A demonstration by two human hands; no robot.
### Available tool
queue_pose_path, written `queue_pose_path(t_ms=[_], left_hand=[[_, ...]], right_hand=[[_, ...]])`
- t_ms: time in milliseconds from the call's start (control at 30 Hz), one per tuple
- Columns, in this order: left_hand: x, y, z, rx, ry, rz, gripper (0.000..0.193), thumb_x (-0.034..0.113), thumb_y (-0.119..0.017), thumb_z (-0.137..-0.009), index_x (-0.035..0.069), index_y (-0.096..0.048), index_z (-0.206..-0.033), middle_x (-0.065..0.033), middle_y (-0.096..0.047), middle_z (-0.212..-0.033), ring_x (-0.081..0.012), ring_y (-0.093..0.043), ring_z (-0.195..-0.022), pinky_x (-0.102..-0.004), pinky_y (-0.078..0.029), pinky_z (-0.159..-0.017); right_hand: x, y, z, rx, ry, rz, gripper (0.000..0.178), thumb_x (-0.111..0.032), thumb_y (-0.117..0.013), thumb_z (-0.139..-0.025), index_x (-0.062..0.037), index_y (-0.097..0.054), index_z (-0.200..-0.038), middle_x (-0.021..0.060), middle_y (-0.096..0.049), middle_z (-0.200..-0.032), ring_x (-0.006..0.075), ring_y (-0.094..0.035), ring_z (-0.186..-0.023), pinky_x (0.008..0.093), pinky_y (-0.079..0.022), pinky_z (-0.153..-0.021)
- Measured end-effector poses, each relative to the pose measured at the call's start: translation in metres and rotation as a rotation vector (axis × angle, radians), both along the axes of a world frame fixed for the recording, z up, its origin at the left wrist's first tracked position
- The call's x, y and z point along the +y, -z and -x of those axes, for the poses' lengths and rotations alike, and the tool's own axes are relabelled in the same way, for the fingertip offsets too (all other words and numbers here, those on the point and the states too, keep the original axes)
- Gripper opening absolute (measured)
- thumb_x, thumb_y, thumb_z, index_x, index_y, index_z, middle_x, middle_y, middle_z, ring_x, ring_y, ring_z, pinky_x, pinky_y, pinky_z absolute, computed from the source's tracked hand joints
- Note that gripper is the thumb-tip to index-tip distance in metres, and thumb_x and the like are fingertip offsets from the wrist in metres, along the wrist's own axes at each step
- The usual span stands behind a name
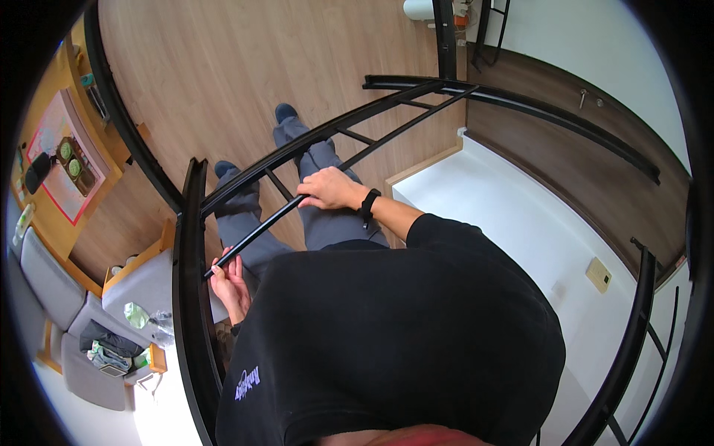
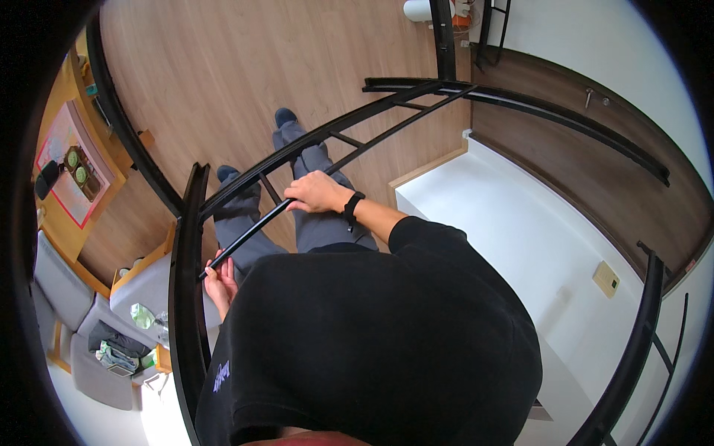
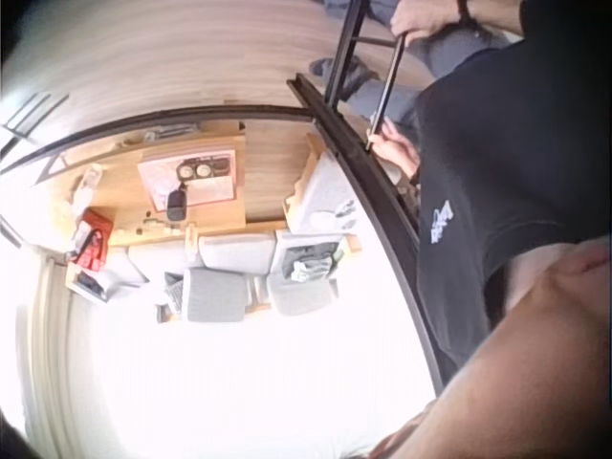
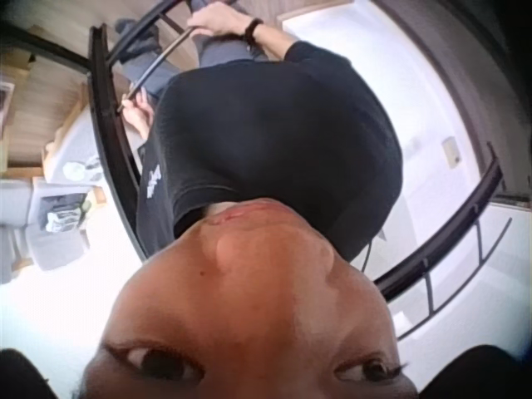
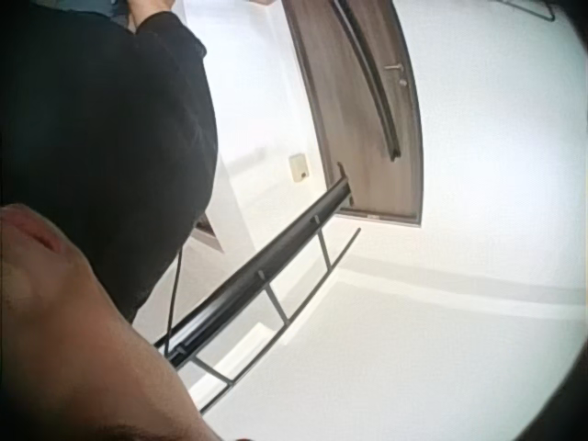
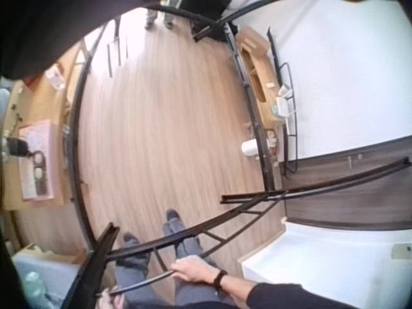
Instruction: The person assembles a black metal frame by inserting a horizontal bar into the side rails and adjusting its position. The person repeatedly repositions the bar and checks alignment with both hands.
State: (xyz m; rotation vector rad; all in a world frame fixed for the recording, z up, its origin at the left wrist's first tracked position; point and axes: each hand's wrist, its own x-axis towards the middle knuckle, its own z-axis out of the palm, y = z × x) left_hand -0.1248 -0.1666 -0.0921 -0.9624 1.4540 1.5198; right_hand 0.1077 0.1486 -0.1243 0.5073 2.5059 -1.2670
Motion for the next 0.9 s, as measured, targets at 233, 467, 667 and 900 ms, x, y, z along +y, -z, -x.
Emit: queue_pose_path(t_ms=[233, 467, 667, 900], left_hand=[[0.004, -0.003, -0.003, 0.002, 0.016, 0.007, 0.029, 0.021, -0.037, -0.117, -0.001, -0.048, -0.131, -0.0331, -0.061, -0.139, -0.0443, -0.061, -0.132, -0.0545, -0.054, -0.111], [0.002, -0.001, -0.004, -0.005, -0.017, -0.015, 0.03, 0.024, -0.038, -0.116, -0.001, -0.047, -0.132, -0.0323, -0.06, -0.139, -0.0451, -0.06, -0.133, -0.0565, -0.05, -0.115], [-0.001, 0.005, -0.005, -0.014, -0.016, -0.041, 0.027, 0.026, -0.039, -0.116, 0.003, -0.049, -0.128, -0.029, -0.063, -0.136, -0.041, -0.064, -0.13, -0.0536, -0.056, -0.109], [-0.005, 0.013, -0.009, -0.008, -0.022, -0.049, 0.028, 0.025, -0.037, -0.117, 0.002, -0.045, -0.131, -0.0301, -0.063, -0.134, -0.0432, -0.066, -0.125, -0.0581, -0.056, -0.107]], right_hand=[[0.006, -0.002, 0.004, 0.027, -0.018, 0.021, 0.032, -0.043, -0.072, -0.095, -0.0118, -0.066, -0.092, 0.0077, -0.064, -0.08, 0.0323, -0.068, -0.079, 0.0443, -0.052, -0.064], [0.009, -0.004, 0.007, 0.04, -0.049, -0.006, 0.032, -0.043, -0.069, -0.097, -0.0121, -0.065, -0.093, 0.0094, -0.064, -0.082, 0.0342, -0.068, -0.079, 0.0458, -0.053, -0.064], [0.004, -0.01, 0.006, -0.008, -0.041, 0.037, 0.034, -0.045, -0.067, -0.098, -0.0115, -0.065, -0.094, 0.0123, -0.067, -0.086, 0.0378, -0.069, -0.083, 0.0483, -0.054, -0.068], [-0.001, -0.013, 0.005, -0.092, -0.027, 0.051, 0.032, -0.041, -0.071, -0.097, -0.0096, -0.069, -0.102, 0.0113, -0.07, -0.091, 0.0364, -0.069, -0.091, 0.0481, -0.054, -0.078]])
